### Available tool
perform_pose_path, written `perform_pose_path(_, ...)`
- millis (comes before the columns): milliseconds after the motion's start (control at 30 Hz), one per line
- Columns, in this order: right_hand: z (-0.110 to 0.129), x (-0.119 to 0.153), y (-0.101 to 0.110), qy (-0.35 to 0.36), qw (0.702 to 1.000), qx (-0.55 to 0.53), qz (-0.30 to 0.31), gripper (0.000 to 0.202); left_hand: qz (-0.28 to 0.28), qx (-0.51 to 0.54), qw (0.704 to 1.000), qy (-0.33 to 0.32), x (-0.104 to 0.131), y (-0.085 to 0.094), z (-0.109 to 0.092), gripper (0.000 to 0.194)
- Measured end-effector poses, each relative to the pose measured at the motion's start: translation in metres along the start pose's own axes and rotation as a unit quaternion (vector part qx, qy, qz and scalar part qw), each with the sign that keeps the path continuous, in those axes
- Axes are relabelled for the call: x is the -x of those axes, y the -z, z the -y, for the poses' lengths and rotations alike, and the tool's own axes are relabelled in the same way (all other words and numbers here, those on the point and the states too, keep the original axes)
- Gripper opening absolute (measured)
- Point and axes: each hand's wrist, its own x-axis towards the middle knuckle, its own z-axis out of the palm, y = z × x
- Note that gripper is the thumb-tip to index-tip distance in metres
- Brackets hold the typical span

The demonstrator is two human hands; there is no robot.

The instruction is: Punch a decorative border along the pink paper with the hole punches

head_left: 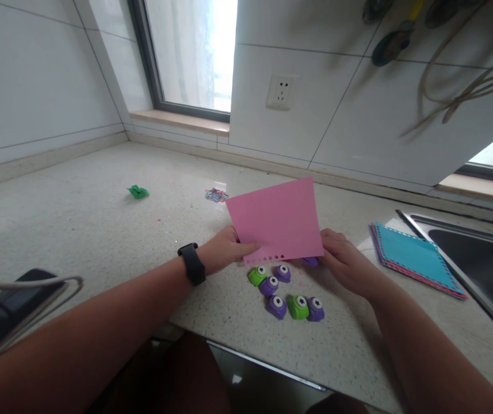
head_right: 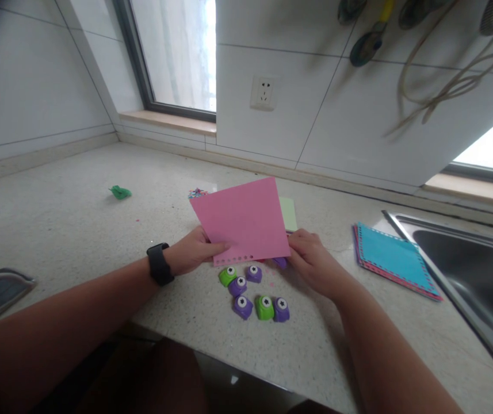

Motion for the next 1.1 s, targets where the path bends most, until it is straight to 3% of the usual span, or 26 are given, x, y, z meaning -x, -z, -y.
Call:
perform_pose_path(233, -0.001, 0.001, 0.001, 0.011, 1.0, -0.005, 0.018, 0.03, -0.01, -0.013, 1.0, 0.012, 0.001, -0.002, -0.002, 0.03)
perform_pose_path(467, 0.002, 0.002, 0.002, -0.014, 1.0, 0.012, -0.001, 0.036, -0.021, -0.024, 0.999, 0.025, 0.002, -0.003, -0.004, 0.029)
perform_pose_path(633, 0.001, -0.002, -0.002, -0.021, 0.999, 0.039, -0.024, 0.033, -0.014, -0.018, 1.0, 0.016, 0.002, -0.003, -0.004, 0.03)
perform_pose_path(1100, -0.007, -0.005, -0.011, -0.058, 0.995, 0.086, -0.012, 0.024, 0.006, -0.012, 1.0, 0.01, 0.0, -0.002, -0.001, 0.032)
